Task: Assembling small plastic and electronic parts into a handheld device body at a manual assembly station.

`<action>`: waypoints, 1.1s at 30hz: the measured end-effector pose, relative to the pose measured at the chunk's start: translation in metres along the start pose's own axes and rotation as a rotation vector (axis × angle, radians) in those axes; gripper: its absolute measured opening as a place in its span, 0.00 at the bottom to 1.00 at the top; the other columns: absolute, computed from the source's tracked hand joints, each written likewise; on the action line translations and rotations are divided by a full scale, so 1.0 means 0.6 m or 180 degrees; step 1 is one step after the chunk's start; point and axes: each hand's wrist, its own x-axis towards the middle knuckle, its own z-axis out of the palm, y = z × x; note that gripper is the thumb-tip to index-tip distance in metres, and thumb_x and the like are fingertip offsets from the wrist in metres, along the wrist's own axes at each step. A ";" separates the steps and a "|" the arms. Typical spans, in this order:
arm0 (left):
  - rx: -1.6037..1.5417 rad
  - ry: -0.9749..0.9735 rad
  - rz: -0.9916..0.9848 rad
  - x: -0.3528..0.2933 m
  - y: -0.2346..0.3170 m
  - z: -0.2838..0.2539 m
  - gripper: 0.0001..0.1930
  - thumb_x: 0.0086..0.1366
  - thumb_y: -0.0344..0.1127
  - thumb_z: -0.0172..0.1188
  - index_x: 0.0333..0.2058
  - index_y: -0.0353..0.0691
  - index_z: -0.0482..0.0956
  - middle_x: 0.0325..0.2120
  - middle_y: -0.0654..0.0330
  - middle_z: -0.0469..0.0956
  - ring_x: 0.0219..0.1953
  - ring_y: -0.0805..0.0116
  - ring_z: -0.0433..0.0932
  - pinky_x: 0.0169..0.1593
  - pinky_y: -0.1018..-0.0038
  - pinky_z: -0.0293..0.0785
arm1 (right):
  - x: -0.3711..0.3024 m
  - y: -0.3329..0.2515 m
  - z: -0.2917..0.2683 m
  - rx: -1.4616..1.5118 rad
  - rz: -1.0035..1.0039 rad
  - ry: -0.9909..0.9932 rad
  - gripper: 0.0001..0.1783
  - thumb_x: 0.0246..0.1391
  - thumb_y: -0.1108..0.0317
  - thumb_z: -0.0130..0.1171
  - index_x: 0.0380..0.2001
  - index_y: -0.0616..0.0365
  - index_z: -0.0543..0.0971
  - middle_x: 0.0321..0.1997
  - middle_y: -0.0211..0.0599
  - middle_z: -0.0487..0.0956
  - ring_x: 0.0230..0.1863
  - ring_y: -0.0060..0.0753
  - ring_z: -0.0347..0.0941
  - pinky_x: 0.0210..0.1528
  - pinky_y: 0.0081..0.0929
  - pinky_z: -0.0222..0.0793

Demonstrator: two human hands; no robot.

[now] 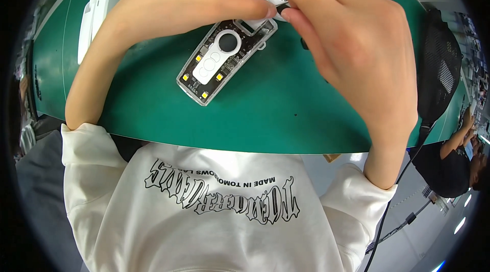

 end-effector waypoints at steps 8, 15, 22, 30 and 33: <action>0.0162 0.0027 0.0087 0.007 0.009 -0.011 0.23 0.58 0.37 0.68 0.48 0.28 0.77 0.27 0.45 0.83 0.27 0.55 0.83 0.34 0.67 0.76 | -0.006 0.026 -0.003 0.0021 0.0077 -0.0003 0.13 0.49 0.72 0.75 0.32 0.61 0.77 0.24 0.32 0.74 0.23 0.24 0.72 0.24 0.25 0.65; 0.0720 0.0309 0.0561 0.004 0.007 -0.005 0.27 0.57 0.38 0.70 0.51 0.25 0.80 0.29 0.42 0.84 0.29 0.55 0.84 0.38 0.67 0.80 | -0.033 0.006 0.026 0.0483 0.0272 0.0447 0.12 0.48 0.78 0.75 0.34 0.65 0.81 0.28 0.33 0.81 0.28 0.21 0.80 0.31 0.17 0.76; 0.0352 0.0287 0.0192 -0.008 0.005 -0.007 0.28 0.56 0.39 0.72 0.52 0.25 0.80 0.29 0.43 0.85 0.28 0.56 0.85 0.36 0.69 0.80 | -0.031 -0.022 0.055 0.0702 0.0323 0.1054 0.13 0.46 0.84 0.73 0.36 0.68 0.82 0.30 0.35 0.84 0.28 0.23 0.82 0.32 0.17 0.77; 0.0134 0.0231 0.0039 -0.011 -0.009 0.003 0.30 0.56 0.40 0.73 0.53 0.26 0.80 0.29 0.43 0.85 0.28 0.58 0.85 0.36 0.71 0.80 | -0.042 -0.026 0.063 0.0141 0.0064 0.1087 0.13 0.45 0.85 0.73 0.35 0.68 0.81 0.30 0.35 0.82 0.27 0.22 0.79 0.30 0.18 0.75; 0.0177 0.0227 0.0021 -0.010 -0.009 0.003 0.30 0.55 0.40 0.73 0.53 0.26 0.80 0.29 0.43 0.85 0.28 0.58 0.84 0.36 0.71 0.80 | -0.040 -0.026 0.060 0.0538 0.0237 0.0963 0.12 0.46 0.85 0.72 0.34 0.68 0.81 0.30 0.34 0.81 0.27 0.22 0.77 0.30 0.18 0.74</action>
